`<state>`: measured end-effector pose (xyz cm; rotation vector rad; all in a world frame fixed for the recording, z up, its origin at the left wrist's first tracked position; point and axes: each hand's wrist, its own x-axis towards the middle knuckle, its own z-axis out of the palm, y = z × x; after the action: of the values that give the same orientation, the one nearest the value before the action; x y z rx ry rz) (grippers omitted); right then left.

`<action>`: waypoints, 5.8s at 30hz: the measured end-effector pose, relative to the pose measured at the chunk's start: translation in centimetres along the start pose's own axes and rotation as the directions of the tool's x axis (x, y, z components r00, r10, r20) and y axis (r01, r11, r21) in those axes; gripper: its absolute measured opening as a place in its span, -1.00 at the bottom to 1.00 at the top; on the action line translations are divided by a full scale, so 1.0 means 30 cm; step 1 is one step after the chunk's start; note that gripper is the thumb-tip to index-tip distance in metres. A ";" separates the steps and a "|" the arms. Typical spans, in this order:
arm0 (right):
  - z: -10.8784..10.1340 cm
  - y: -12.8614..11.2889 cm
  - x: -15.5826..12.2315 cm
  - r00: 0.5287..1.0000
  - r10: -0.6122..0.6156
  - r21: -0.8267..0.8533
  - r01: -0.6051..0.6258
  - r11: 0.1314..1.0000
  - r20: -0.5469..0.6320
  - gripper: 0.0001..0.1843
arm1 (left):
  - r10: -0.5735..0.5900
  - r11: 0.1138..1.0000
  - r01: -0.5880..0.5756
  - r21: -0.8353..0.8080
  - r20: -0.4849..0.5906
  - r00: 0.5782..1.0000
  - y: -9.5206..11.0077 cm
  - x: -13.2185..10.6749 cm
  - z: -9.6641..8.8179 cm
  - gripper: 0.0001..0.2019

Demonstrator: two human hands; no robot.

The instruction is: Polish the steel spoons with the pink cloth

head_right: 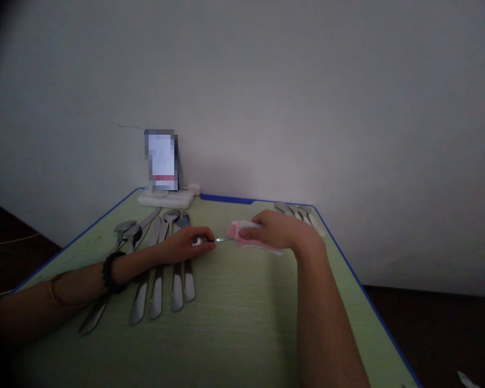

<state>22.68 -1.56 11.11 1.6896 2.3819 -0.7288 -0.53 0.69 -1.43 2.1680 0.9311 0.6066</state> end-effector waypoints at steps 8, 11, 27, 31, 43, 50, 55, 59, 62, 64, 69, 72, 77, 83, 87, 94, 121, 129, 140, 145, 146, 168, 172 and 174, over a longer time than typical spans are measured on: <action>0.001 -0.003 0.003 1.000 0.005 -0.002 -0.005 1.000 0.009 -0.53 | -0.062 0.997 0.065 -0.047 0.054 0.997 0.028 -0.004 -0.006 -0.67; 0.003 -0.003 0.005 1.000 0.001 -0.005 -0.001 1.000 0.004 -0.52 | -0.037 0.998 0.039 -0.039 0.054 0.998 0.027 -0.004 -0.005 -0.67; 0.010 0.004 0.013 1.000 0.000 -0.006 0.000 1.000 0.007 -0.54 | -0.039 0.997 0.044 -0.056 0.085 0.996 0.028 -0.006 -0.008 -0.67; 0.011 0.001 0.014 1.000 0.014 -0.012 -0.014 1.000 0.014 -0.53 | -0.046 0.996 0.052 -0.066 0.094 0.994 0.031 -0.005 -0.008 -0.66; 0.023 0.012 0.028 0.996 0.030 -0.010 -0.029 1.000 0.089 -0.67 | -0.045 0.994 0.057 -0.098 0.121 0.992 0.029 -0.005 -0.004 -0.66; 0.017 0.012 0.024 0.998 -0.048 0.041 0.049 0.998 -0.031 -0.45 | -0.084 0.992 0.091 -0.089 0.080 0.993 0.028 -0.002 -0.006 -0.65; 0.024 0.013 0.033 0.995 -0.098 0.027 0.097 0.995 0.015 -0.52 | -0.078 0.990 0.086 -0.114 0.073 0.994 0.027 -0.001 -0.005 -0.65; 0.029 0.011 0.035 0.993 -0.101 0.012 0.101 0.995 0.064 -0.59 | -0.075 0.990 0.084 -0.110 0.079 0.994 0.032 -0.002 -0.005 -0.65; 0.030 0.003 0.034 0.992 -0.095 -0.013 0.097 0.995 0.084 -0.61 | -0.071 0.992 0.079 -0.095 0.080 0.994 0.037 -0.003 -0.006 -0.66; 0.031 -0.003 0.034 0.992 -0.092 -0.029 0.095 0.995 0.089 -0.63 | -0.061 0.993 0.069 -0.094 0.078 0.995 0.038 -0.003 -0.007 -0.67; 0.038 -0.024 0.043 0.991 -0.083 -0.069 0.091 0.993 0.109 -0.64 | -0.050 0.993 0.059 -0.100 0.083 0.995 0.033 -0.002 -0.007 -0.67; 0.045 -0.040 0.054 0.990 -0.062 -0.098 0.075 0.992 0.127 -0.66 | -0.043 0.994 0.052 -0.098 0.092 0.995 0.031 -0.002 -0.006 -0.66; 0.064 -0.064 0.075 0.988 -0.080 -0.117 0.096 0.989 0.133 -0.66 | -0.045 0.994 0.054 -0.094 0.096 0.994 0.034 -0.001 -0.006 -0.70; 0.078 -0.062 0.090 0.986 -0.105 -0.106 0.119 0.987 0.131 -0.65 | -0.021 0.996 0.029 -0.083 0.098 0.995 0.034 -0.001 -0.003 -0.73; 0.079 -0.049 0.093 0.982 -0.122 -0.090 0.135 0.987 0.143 -0.65 | -0.025 0.995 0.034 -0.094 0.089 0.996 0.034 -0.001 -0.001 -0.72; 0.075 -0.034 0.086 0.983 -0.125 -0.065 0.135 0.989 0.131 -0.65 | -0.030 0.997 0.035 -0.070 0.071 0.997 0.043 0.000 0.002 -0.71; 0.033 -0.023 0.051 0.974 -0.183 -0.017 0.182 0.983 -0.133 -0.60 | -0.123 0.801 0.165 -0.576 0.111 0.986 0.005 0.001 0.007 -0.59; 0.059 -0.038 0.075 0.981 -0.189 -0.017 0.188 0.982 -0.039 -0.57 | -0.035 0.945 0.050 -0.322 0.052 0.998 0.026 -0.004 0.001 -0.63; 0.110 -0.068 0.116 0.961 -0.266 0.000 0.266 0.964 -0.073 -0.50 | 0.071 0.996 -0.070 -0.056 0.017 0.997 0.043 -0.002 0.003 -0.71; 0.114 -0.074 0.118 0.958 -0.262 -0.005 0.263 0.965 -0.115 -0.53 | 0.056 0.998 -0.056 -0.010 0.010 0.998 0.040 -0.001 0.003 -0.69; 0.115 -0.075 0.118 0.959 -0.259 0.001 0.261 0.965 -0.113 -0.54 | 0.063 0.998 -0.063 -0.005 0.016 0.998 0.041 -0.001 0.002 -0.69; 0.116 -0.065 0.126 0.950 -0.311 0.051 0.313 0.949 -0.038 -0.49 | 0.098 0.995 -0.097 -0.014 0.053 0.994 0.042 -0.005 0.000 -0.66; 0.118 -0.064 0.127 0.951 -0.307 0.040 0.308 0.951 -0.039 -0.49 | 0.093 0.995 -0.091 -0.035 0.040 0.995 0.043 -0.004 0.001 -0.67; 0.119 -0.066 0.128 0.950 -0.310 0.038 0.312 0.949 -0.048 -0.49 | 0.080 0.996 -0.079 -0.027 0.038 0.996 0.044 -0.005 0.002 -0.67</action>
<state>18.88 -0.43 7.15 1.3682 2.7162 -0.8028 0.00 -0.11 -0.50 2.1951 0.8151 0.6088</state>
